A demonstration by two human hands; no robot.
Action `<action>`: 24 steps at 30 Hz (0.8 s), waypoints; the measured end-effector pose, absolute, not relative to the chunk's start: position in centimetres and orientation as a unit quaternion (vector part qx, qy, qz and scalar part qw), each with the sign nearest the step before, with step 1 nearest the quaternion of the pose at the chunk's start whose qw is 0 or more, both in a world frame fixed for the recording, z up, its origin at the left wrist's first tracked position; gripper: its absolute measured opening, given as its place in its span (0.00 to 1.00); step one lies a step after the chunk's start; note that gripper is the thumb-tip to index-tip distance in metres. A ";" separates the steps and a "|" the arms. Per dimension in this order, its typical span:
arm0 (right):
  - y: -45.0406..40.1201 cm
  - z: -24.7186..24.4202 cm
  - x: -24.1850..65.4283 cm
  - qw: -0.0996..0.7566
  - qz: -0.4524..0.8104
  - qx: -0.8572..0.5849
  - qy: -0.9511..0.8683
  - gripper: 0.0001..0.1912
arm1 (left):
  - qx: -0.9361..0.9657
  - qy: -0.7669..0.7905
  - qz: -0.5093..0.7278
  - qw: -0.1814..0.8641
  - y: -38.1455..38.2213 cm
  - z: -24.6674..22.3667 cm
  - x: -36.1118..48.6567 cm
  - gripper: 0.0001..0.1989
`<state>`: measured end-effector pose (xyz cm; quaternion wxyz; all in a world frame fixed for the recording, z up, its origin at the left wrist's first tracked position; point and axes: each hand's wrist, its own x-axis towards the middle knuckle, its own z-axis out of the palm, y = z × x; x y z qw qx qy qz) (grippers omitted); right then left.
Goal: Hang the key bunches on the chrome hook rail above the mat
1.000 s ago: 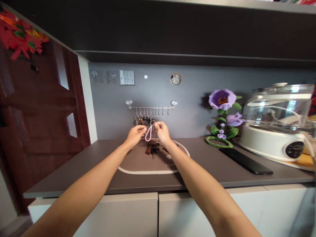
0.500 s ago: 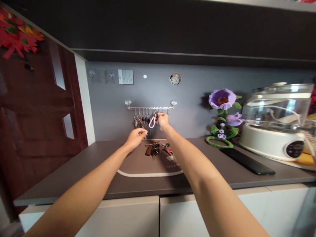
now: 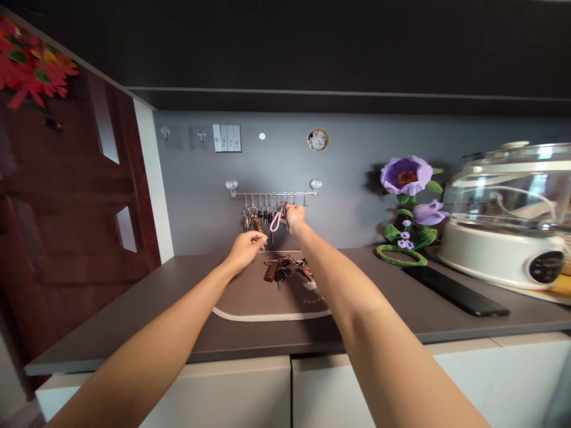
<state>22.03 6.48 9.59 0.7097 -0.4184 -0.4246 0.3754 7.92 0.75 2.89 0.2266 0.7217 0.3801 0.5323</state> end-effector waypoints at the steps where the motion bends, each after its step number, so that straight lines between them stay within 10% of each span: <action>1: 6.4 9.5 22.0 0.709 0.376 -0.419 -0.426 0.07 | 0.721 0.381 0.532 0.226 0.7 2.9 7.9 0.08; 24: 7.0 6.4 23.2 0.665 0.327 -0.437 -0.510 0.01 | 0.745 0.415 0.494 0.169 0.5 2.8 7.4 0.08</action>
